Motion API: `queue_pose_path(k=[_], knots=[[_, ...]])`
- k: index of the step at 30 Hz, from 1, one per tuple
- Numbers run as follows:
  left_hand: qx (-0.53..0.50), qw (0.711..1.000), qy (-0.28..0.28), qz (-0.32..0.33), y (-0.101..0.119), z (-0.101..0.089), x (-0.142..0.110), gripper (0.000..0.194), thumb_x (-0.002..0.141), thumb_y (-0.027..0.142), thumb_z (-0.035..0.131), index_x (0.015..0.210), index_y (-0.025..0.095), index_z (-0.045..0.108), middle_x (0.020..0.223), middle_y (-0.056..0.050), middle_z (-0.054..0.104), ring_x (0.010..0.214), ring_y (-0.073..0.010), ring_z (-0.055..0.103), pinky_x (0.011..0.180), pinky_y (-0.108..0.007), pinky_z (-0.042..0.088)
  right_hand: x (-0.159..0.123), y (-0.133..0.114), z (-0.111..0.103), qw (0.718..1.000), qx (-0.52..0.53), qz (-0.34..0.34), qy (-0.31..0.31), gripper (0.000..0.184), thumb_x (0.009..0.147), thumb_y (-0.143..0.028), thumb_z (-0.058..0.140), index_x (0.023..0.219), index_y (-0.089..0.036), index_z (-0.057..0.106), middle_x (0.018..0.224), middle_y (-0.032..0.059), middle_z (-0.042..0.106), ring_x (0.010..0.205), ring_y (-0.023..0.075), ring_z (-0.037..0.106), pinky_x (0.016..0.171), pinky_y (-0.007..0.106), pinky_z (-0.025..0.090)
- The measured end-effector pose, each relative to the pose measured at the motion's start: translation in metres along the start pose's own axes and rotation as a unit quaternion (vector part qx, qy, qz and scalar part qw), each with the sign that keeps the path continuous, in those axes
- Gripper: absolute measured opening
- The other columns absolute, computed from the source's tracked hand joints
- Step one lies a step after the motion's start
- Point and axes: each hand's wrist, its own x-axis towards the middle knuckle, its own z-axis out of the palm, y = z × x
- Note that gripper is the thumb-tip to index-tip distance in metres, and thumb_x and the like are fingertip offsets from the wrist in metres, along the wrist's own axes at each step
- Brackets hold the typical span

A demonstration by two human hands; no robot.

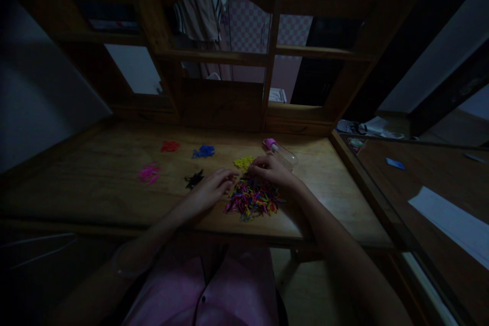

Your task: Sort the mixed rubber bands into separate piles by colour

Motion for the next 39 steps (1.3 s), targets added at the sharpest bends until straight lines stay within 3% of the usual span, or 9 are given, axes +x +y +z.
queue_pose_path(k=[8,18,23,26,32,39], knots=[[0.021,1.000,0.011,0.012,0.002,0.008,0.009,0.029,0.094,0.018,0.046,0.118,0.016,0.063,0.119,-0.011,0.064,0.115,-0.0233,0.058,0.103,-0.037,0.043,0.000,0.004,0.000,1.000,0.006,0.006,-0.026,0.030,0.090,-0.037,0.053,0.081,-0.016,0.073,0.077,0.0053,0.068,0.072,0.0170,0.059,0.066,0.029,0.043],[0.056,0.997,0.030,0.042,0.013,0.022,0.018,0.017,0.092,0.021,0.052,0.093,0.017,0.068,0.094,-0.006,0.065,0.091,-0.0208,0.061,0.083,-0.032,0.047,-0.001,0.005,-0.004,0.997,0.049,-0.008,-0.067,0.034,0.091,-0.037,0.050,0.082,-0.015,0.075,0.081,0.0052,0.069,0.074,0.0161,0.060,0.069,0.027,0.044],[0.039,0.998,0.020,0.048,0.016,0.023,0.017,0.012,0.087,0.018,0.057,0.091,0.018,0.068,0.089,-0.004,0.063,0.086,-0.0191,0.060,0.078,-0.029,0.046,-0.003,0.001,-0.005,0.992,0.092,-0.013,-0.085,0.036,0.092,-0.037,0.050,0.079,-0.015,0.076,0.083,0.0069,0.071,0.074,0.0164,0.061,0.071,0.028,0.045],[0.036,0.998,0.024,0.043,0.016,0.023,0.017,0.010,0.082,0.015,0.059,0.088,0.017,0.067,0.089,-0.004,0.063,0.084,-0.0184,0.060,0.076,-0.028,0.045,-0.003,-0.001,-0.003,0.993,0.103,0.006,-0.054,0.041,0.093,-0.041,0.049,0.077,-0.015,0.075,0.079,0.0070,0.069,0.070,0.0157,0.059,0.067,0.028,0.044],[0.015,0.998,0.033,0.043,0.014,0.024,0.016,0.010,0.077,0.012,0.061,0.083,0.018,0.065,0.083,-0.001,0.063,0.077,-0.0161,0.059,0.070,-0.025,0.044,-0.001,-0.004,-0.007,0.991,0.116,0.016,0.068,0.040,0.091,-0.041,0.049,0.068,-0.015,0.070,0.067,0.0039,0.062,0.065,0.0149,0.054,0.062,0.027,0.040],[-0.015,0.999,0.027,0.038,0.013,0.024,0.012,0.007,0.075,0.015,0.063,0.081,0.018,0.062,0.081,0.000,0.063,0.075,-0.0151,0.059,0.065,-0.024,0.042,0.003,0.009,-0.004,0.997,0.031,0.020,0.061,0.035,0.089,-0.042,0.053,0.070,-0.016,0.069,0.071,0.0039,0.065,0.069,0.0165,0.056,0.064,0.027,0.041]])
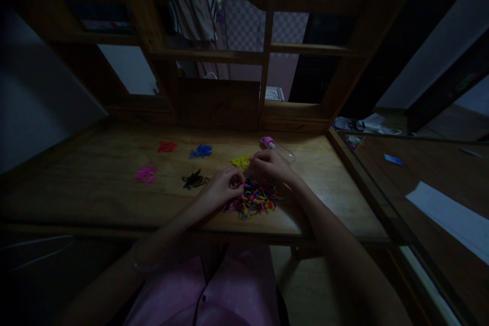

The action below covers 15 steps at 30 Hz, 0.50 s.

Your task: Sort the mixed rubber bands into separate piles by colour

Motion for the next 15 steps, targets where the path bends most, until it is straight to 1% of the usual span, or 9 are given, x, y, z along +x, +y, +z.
queue_pose_path(k=[2,4,6,8,11,13,15], knots=[[-0.012,1.000,-0.003,-0.010,0.001,-0.002,-0.002,0.005,0.077,0.015,0.063,0.081,0.018,0.063,0.079,0.000,0.064,0.074,-0.0149,0.060,0.065,-0.024,0.043,0.000,0.004,0.002,0.999,-0.035,0.002,-0.009,0.038,0.089,-0.044,0.054,0.067,-0.016,0.067,0.069,0.0038,0.064,0.067,0.0161,0.056,0.061,0.027,0.040],[-0.031,0.999,-0.014,-0.017,0.002,-0.007,-0.003,0.004,0.080,0.017,0.062,0.083,0.018,0.065,0.081,-0.001,0.067,0.075,-0.0151,0.061,0.067,-0.024,0.044,-0.001,0.004,0.004,0.998,-0.049,0.006,-0.029,0.042,0.090,-0.047,0.053,0.066,-0.015,0.068,0.065,0.0040,0.064,0.063,0.0152,0.055,0.059,0.026,0.039],[-0.051,0.998,-0.022,-0.023,0.003,-0.013,-0.005,0.009,0.083,0.020,0.060,0.087,0.019,0.068,0.087,-0.002,0.070,0.078,-0.0156,0.064,0.070,-0.024,0.046,-0.003,0.002,0.005,0.998,-0.033,0.018,-0.052,0.046,0.091,-0.050,0.050,0.070,-0.014,0.071,0.064,0.0046,0.064,0.060,0.0143,0.054,0.056,0.026,0.038],[-0.055,0.998,-0.017,-0.035,0.004,-0.018,-0.004,0.013,0.085,0.021,0.058,0.092,0.020,0.070,0.090,-0.002,0.072,0.080,-0.0162,0.065,0.072,-0.025,0.048,-0.004,-0.001,0.006,0.997,-0.006,0.030,-0.071,0.048,0.092,-0.051,0.050,0.075,-0.013,0.074,0.065,0.0057,0.066,0.058,0.0140,0.054,0.054,0.026,0.038],[-0.018,0.998,0.006,-0.055,0.004,-0.022,0.001,0.017,0.088,0.024,0.057,0.094,0.020,0.072,0.090,-0.003,0.073,0.078,-0.0175,0.066,0.072,-0.027,0.048,-0.006,-0.003,0.006,0.995,0.029,0.042,-0.080,0.048,0.090,-0.052,0.052,0.075,-0.012,0.074,0.064,0.0075,0.067,0.055,0.0140,0.055,0.051,0.026,0.038],[0.011,0.999,0.013,-0.044,0.003,-0.020,0.006,0.018,0.088,0.023,0.057,0.094,0.019,0.073,0.091,-0.004,0.073,0.081,-0.0187,0.066,0.075,-0.028,0.048,-0.005,-0.003,0.005,0.995,0.043,0.047,-0.081,0.048,0.090,-0.051,0.053,0.075,-0.011,0.074,0.064,0.0086,0.067,0.055,0.0141,0.055,0.050,0.026,0.038],[0.037,0.999,0.007,-0.017,0.001,-0.015,0.011,0.019,0.088,0.019,0.056,0.096,0.019,0.073,0.095,-0.005,0.072,0.088,-0.0201,0.065,0.081,-0.030,0.048,-0.005,-0.002,0.005,0.995,0.043,0.049,-0.080,0.048,0.090,-0.051,0.052,0.075,-0.011,0.074,0.064,0.0088,0.067,0.054,0.0140,0.055,0.050,0.026,0.038]])
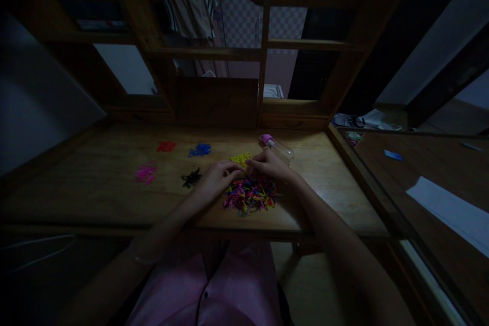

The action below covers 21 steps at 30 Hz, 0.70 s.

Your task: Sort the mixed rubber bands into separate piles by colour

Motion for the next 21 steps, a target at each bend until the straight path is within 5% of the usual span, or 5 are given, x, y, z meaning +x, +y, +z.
queue_pose_path(k=[5,11,21], knots=[[0.037,0.995,-0.066,0.062,-0.004,0.008,0.010,0.028,0.081,0.009,0.059,0.102,0.022,0.072,0.100,-0.007,0.065,0.097,-0.0221,0.060,0.087,-0.033,0.048,0.003,0.003,-0.002,0.998,-0.039,0.002,0.051,0.048,0.090,-0.051,0.052,0.070,-0.013,0.072,0.062,0.0067,0.065,0.055,0.0141,0.053,0.052,0.028,0.038],[0.032,0.993,-0.088,0.078,-0.002,0.004,0.015,0.017,0.079,0.011,0.063,0.088,0.022,0.073,0.094,-0.005,0.064,0.096,-0.0222,0.060,0.088,-0.034,0.046,0.006,0.001,-0.007,0.984,-0.066,-0.025,0.164,0.045,0.091,-0.045,0.052,0.061,-0.015,0.068,0.058,0.0046,0.062,0.059,0.0155,0.054,0.059,0.030,0.039],[0.014,0.997,-0.075,0.026,0.010,-0.017,0.000,0.001,0.078,0.020,0.070,0.079,0.020,0.070,0.087,-0.002,0.069,0.087,-0.0201,0.062,0.076,-0.029,0.046,0.004,-0.007,-0.008,0.982,-0.057,0.003,0.179,0.044,0.091,-0.043,0.051,0.062,-0.015,0.069,0.061,0.0050,0.064,0.060,0.0151,0.056,0.060,0.029,0.039]])
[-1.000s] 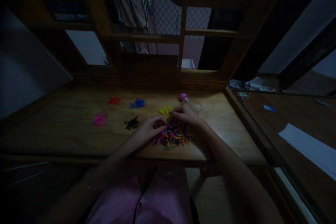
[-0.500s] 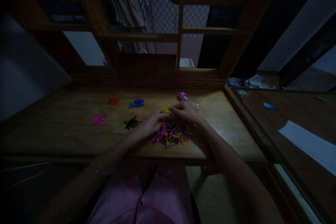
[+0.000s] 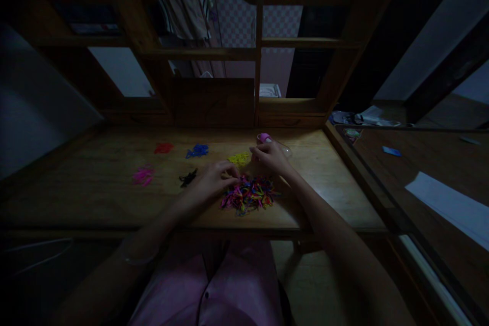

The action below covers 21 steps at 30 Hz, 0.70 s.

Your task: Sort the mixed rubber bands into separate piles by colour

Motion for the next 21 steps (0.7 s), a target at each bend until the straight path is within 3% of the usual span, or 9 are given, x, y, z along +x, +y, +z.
queue_pose_path(k=[16,19,21], knots=[[-0.031,0.999,0.021,-0.002,0.011,-0.024,-0.023,0.005,0.082,0.024,0.066,0.083,0.020,0.068,0.087,-0.001,0.070,0.085,-0.0190,0.064,0.077,-0.030,0.045,0.001,0.006,0.002,1.000,-0.004,-0.010,-0.008,0.048,0.091,-0.050,0.051,0.063,-0.015,0.069,0.060,0.0049,0.063,0.060,0.0154,0.054,0.059,0.030,0.039],[-0.034,0.999,0.015,0.001,0.014,-0.023,-0.023,0.004,0.083,0.023,0.065,0.083,0.020,0.067,0.089,-0.002,0.070,0.086,-0.0190,0.063,0.077,-0.030,0.046,-0.002,0.001,0.002,0.999,0.018,-0.026,-0.040,0.041,0.089,-0.049,0.057,0.070,-0.016,0.071,0.067,0.0049,0.066,0.065,0.0158,0.056,0.060,0.029,0.041],[-0.031,0.999,0.014,0.001,0.016,-0.021,-0.022,0.004,0.084,0.023,0.064,0.084,0.020,0.067,0.090,-0.003,0.070,0.086,-0.0189,0.063,0.077,-0.030,0.046,-0.005,-0.006,0.003,0.993,0.054,-0.044,-0.099,0.033,0.085,-0.048,0.063,0.081,-0.017,0.073,0.075,0.0048,0.069,0.070,0.0164,0.059,0.062,0.028,0.044]])
